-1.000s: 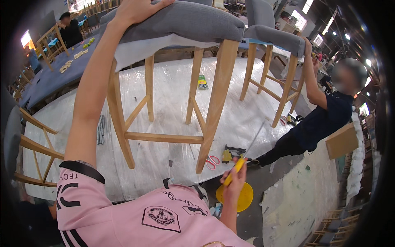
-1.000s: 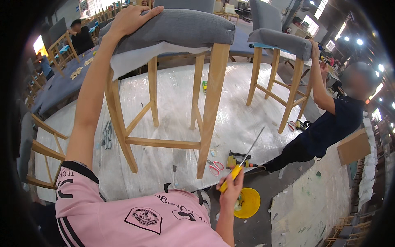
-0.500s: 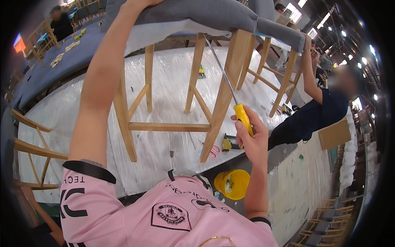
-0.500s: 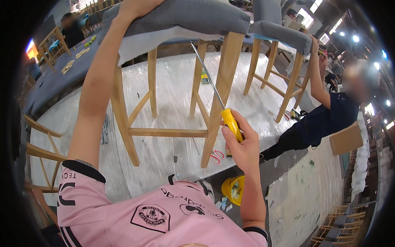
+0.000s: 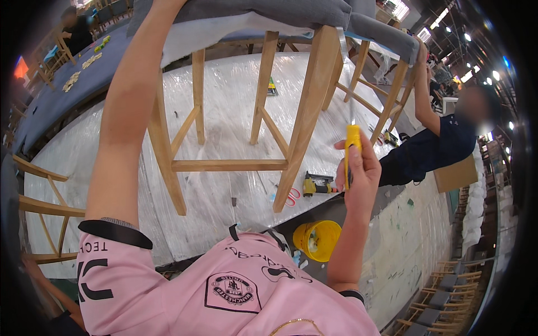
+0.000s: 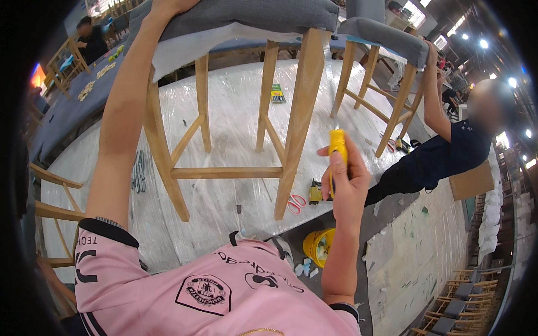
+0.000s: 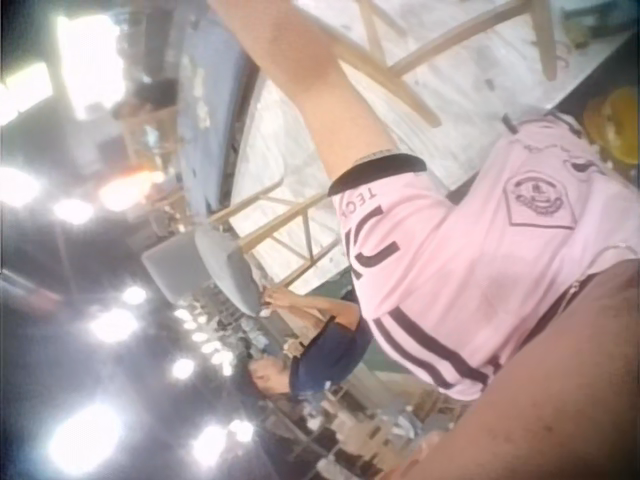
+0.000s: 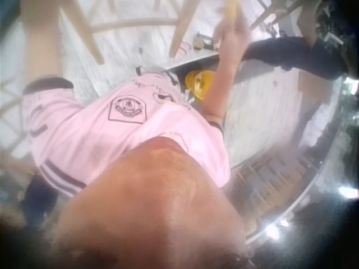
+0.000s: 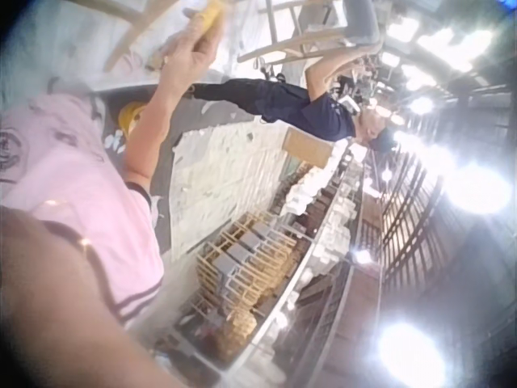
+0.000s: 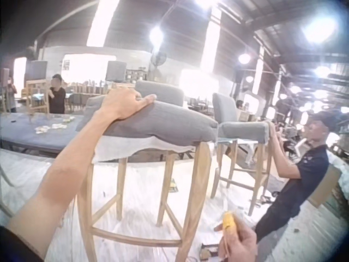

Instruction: The person upholsters a wooden chair by pulling gray fabric over the seat, trimming excess with scissors, and securing it with a pneumatic staple gun. The person repeatedly folds and staples the fabric around the edges and corners, using a screwdriver to tuck and smooth the material.

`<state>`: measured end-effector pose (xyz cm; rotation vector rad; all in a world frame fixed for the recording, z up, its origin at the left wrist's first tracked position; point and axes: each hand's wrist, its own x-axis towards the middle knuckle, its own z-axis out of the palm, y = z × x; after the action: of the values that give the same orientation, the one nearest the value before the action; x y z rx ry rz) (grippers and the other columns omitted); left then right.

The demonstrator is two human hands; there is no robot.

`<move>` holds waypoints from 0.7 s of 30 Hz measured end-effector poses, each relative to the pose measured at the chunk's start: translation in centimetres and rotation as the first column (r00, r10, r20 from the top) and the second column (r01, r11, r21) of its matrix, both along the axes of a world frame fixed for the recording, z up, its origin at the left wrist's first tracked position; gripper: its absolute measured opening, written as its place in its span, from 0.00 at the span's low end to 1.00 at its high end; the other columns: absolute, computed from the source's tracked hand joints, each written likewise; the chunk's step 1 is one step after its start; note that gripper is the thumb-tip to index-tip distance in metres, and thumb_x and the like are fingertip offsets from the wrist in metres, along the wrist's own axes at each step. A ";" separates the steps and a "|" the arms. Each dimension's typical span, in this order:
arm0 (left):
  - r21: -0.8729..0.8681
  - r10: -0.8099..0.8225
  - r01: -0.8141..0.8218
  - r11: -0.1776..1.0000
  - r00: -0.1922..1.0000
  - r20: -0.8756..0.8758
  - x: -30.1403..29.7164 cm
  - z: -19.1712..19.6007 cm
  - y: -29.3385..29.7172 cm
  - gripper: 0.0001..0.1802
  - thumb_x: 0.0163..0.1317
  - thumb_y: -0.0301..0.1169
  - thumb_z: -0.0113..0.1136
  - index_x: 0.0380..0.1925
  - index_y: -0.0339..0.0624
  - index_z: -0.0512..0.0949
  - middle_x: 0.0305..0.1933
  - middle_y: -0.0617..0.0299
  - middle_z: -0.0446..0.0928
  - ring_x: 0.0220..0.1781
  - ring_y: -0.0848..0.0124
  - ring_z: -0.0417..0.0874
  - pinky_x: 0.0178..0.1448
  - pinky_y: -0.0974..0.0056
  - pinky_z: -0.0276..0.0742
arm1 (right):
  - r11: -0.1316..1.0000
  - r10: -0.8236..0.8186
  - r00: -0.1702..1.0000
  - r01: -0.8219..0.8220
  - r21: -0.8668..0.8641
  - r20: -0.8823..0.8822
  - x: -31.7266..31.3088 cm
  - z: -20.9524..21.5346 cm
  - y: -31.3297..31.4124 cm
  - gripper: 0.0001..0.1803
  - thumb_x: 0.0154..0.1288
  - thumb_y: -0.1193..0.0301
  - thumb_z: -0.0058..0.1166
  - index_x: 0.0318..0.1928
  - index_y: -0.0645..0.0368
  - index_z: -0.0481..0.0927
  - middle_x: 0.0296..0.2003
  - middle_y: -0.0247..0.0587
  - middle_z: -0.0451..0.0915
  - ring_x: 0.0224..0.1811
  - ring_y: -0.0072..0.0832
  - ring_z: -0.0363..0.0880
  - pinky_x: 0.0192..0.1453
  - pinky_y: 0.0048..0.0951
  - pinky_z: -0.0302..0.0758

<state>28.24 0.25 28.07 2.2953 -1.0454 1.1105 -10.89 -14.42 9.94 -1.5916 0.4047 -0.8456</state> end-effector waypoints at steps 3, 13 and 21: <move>0.019 0.002 -0.001 1.000 0.999 -0.033 0.8 -0.1 0.1 0.45 0.68 0.71 0.44 0.29 0.38 0.89 0.36 0.43 0.87 0.46 0.47 0.88 0.57 0.48 0.81 | 0.993 0.098 0.993 -0.102 -0.065 -0.066 0.6 0.7 0.9 0.25 0.79 0.69 0.54 0.71 0.63 0.73 0.44 0.44 0.87 0.17 0.09 0.66 0.19 0.15 0.63; 0.004 0.002 -0.002 1.000 1.000 0.002 1.6 -0.3 -0.4 0.46 0.67 0.71 0.44 0.27 0.36 0.89 0.36 0.41 0.87 0.45 0.46 0.89 0.56 0.47 0.80 | 0.949 0.187 0.955 -0.236 -0.211 -0.228 5.6 4.3 0.6 0.27 0.76 0.65 0.60 0.69 0.66 0.74 0.41 0.38 0.87 0.20 0.08 0.67 0.23 0.13 0.64; 0.012 0.026 -0.026 1.000 1.000 0.012 1.3 0.0 -0.5 0.45 0.67 0.70 0.45 0.28 0.35 0.89 0.36 0.40 0.87 0.46 0.46 0.89 0.57 0.47 0.80 | 0.948 0.158 0.955 -0.218 -0.232 -0.253 5.9 4.6 -0.2 0.27 0.76 0.63 0.60 0.69 0.66 0.75 0.41 0.37 0.87 0.22 0.09 0.68 0.26 0.15 0.66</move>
<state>29.50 -0.27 28.06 2.3210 -1.0319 1.1324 -5.02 -14.60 14.58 -1.9477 0.3077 -0.5835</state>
